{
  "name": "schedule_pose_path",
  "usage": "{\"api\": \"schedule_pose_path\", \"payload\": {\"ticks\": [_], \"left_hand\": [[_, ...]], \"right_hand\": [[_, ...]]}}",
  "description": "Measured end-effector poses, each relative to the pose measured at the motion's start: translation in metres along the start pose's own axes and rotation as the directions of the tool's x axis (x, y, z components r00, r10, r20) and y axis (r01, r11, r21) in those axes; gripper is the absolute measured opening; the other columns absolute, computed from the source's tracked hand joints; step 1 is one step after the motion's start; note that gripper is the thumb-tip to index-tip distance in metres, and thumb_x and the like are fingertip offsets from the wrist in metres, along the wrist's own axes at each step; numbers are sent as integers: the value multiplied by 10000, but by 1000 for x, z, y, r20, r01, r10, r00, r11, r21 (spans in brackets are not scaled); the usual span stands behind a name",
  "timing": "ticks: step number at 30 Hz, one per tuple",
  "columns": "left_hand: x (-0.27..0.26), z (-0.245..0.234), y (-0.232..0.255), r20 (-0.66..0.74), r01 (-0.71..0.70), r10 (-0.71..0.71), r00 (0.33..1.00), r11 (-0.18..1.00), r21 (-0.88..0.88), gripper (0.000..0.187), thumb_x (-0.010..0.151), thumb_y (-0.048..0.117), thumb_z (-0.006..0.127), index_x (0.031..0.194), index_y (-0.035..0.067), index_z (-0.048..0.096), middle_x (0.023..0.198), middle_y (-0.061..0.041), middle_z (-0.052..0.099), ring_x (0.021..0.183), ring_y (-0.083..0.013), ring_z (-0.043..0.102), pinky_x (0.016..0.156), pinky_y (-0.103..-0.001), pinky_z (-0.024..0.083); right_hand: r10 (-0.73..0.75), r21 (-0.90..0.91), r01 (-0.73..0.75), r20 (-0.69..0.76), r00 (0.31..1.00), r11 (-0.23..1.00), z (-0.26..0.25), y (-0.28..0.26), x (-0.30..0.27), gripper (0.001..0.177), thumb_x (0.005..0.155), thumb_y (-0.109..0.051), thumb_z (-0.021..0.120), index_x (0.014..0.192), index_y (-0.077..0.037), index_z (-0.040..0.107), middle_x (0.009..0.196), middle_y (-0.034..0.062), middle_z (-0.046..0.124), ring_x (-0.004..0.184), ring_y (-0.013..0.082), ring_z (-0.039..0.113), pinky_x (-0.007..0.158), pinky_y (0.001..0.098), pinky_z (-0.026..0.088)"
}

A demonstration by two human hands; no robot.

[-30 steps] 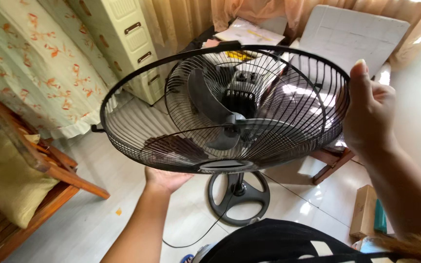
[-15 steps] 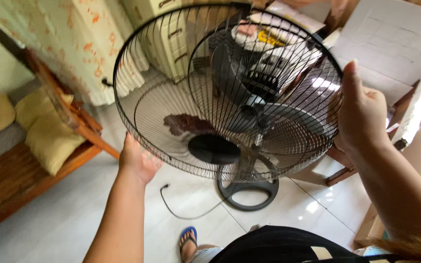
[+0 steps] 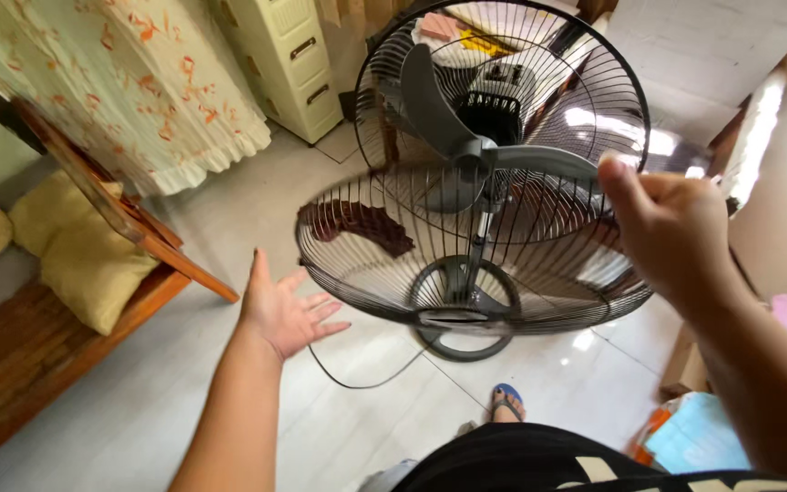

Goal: The person assembles a standing fan by attaching the front grill and securing the fan blades to the motor housing. They then reattach the rear grill and adjust the fan head.

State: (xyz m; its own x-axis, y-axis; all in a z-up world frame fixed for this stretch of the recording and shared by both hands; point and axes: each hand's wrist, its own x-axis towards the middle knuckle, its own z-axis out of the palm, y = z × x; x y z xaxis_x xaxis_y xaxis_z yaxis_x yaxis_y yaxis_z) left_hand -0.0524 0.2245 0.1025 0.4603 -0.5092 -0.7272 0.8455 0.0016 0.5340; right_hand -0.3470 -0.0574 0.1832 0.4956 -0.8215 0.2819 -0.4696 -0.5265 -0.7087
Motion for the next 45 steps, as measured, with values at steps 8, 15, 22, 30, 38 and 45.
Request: {"api": "schedule_pose_path", "payload": {"ticks": [8, 15, 22, 30, 38, 45], "left_hand": [[57, -28, -56, 410, 305, -298, 862, 951, 48, 716, 1030, 467, 393, 1448, -114, 427, 1423, -333, 557, 1280, -479, 578, 1073, -619, 474], [95, -43, -143, 237, 414, -427, 873, 904, 104, 635, 1034, 386, 315, 1239, -185, 503, 1214, -384, 625, 1125, -483, 643, 1000, -586, 515], [86, -11, -195, 106, 321, -356, 928, 913, 253, 513, 1056, 351, 342, 1148, -113, 541, 1168, -294, 659, 973, -395, 721, 841, -528, 630], [74, 23, -223, 314, 301, -506, 803, 800, 519, 629, 1030, 457, 520, 1380, -65, 483, 1311, -312, 626, 1068, -359, 715, 821, -453, 627], [90, 27, -192, 209, 277, -525, 825, 697, 661, 676, 976, 477, 566, 1548, 150, 412, 1501, -125, 519, 1320, -316, 556, 1081, -543, 466], [130, 38, -152, 135, 276, -406, 904, 795, 540, 539, 947, 434, 581, 1421, 180, 558, 1366, -64, 628, 1150, -268, 599, 1012, -494, 495]], "right_hand": [[-572, -181, 547, -153, 806, 818, -5, 4, -114, 448, 1037, -167, 638, 648, -16, 475, 607, 133, 448, 552, 257, 478, 618, 357, 398], [-410, -289, 339, -237, 881, 895, -23, 30, -197, 244, 948, -98, 623, 733, -1, 559, 845, 154, 617, 859, 272, 639, 832, 391, 502], [833, 538, -674, -105, 543, 507, -14, 71, -254, 582, 921, -202, 654, 1368, 0, 340, 1348, 306, 529, 1170, 390, 596, 874, 503, 563], [906, 634, -771, 293, 306, 55, -52, 113, -258, 474, 1047, -259, 363, 1378, 79, 393, 1264, 351, 574, 1096, 422, 657, 966, 525, 563], [972, 675, -721, 23, 234, 157, -41, 159, -199, 612, 1061, -233, 526, 1470, 138, 262, 1324, 471, 466, 1137, 601, 596, 928, 576, 576], [926, 720, -607, -138, 351, 337, -52, 274, -110, 596, 1073, -244, 531, 1502, 128, 348, 1397, 502, 422, 1160, 618, 594, 918, 592, 608]]}}
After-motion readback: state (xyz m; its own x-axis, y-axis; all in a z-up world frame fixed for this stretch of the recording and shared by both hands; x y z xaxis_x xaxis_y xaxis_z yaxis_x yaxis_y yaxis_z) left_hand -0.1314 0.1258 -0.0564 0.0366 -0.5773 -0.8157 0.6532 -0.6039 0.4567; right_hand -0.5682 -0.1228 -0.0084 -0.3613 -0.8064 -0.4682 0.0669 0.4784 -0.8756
